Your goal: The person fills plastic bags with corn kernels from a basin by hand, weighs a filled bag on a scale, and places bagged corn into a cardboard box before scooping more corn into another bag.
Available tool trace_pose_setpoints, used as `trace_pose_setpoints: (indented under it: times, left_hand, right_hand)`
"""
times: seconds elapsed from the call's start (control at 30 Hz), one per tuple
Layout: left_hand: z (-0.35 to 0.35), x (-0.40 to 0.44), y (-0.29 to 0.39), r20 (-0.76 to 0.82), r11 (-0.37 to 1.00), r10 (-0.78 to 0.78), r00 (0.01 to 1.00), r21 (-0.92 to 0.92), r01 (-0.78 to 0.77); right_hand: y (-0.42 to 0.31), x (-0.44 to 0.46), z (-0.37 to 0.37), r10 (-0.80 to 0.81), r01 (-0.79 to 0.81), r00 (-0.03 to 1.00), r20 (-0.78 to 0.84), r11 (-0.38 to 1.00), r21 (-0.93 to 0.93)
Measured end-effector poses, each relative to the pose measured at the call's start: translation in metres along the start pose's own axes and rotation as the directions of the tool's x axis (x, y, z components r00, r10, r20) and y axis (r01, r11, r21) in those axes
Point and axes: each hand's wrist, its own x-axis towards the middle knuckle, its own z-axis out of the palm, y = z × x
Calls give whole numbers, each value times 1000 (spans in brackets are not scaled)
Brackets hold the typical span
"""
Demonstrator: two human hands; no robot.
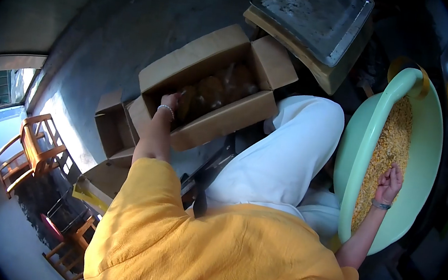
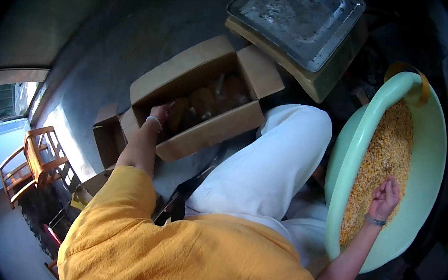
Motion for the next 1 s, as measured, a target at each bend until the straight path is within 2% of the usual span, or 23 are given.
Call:
trace_pose_setpoints:
  times: [0.03, 0.13, 0.27, 0.33, 0.43, 0.57, 0.67, 0.77, 0.87, 1.0]
  left_hand:
    - [7, -2, -1, -27, 998, 59, 998, 31, -59]
    - [17, -4, 6, -64, 999, 26, 998, -40, -28]
    - [14, -17, 28, -27, 951, 35, 999, -308, -42]
    - [16, -26, 44, -15, 882, 51, 999, -467, -53]
    - [25, -42, 67, 96, 689, -6, 995, -721, 73]
    - [48, -38, 72, 152, 576, -139, 979, -791, 205]
    - [68, -29, 67, 168, 490, -183, 969, -838, 238]
    - [81, -13, 58, 213, 506, -150, 965, -822, 260]
    - [87, -16, 65, 193, 502, -186, 963, -824, 262]
    - [80, -26, 76, 175, 557, -155, 972, -798, 232]
  right_hand:
    - [2, -1, 0, 0, 0, 1000, -11, 1000, -7]
    - [3, -1, 0, 5, -5, 1000, -19, 1000, -11]
    - [4, 0, -2, 12, -12, 1000, -15, 1000, -7]
    - [5, -1, 1, 18, -18, 1000, -18, 1000, -17]
    - [7, 1, 1, 44, -44, 999, -8, 998, -52]
    - [8, 0, 8, 50, -51, 999, -10, 993, -102]
    - [5, -4, 13, 72, -73, 997, -23, 993, -91]
    - [7, -2, 11, 76, -76, 997, -11, 994, -72]
    - [8, -1, 11, 83, -83, 997, -1, 994, -76]
    - [6, -2, 13, 74, -73, 997, 13, 995, -69]
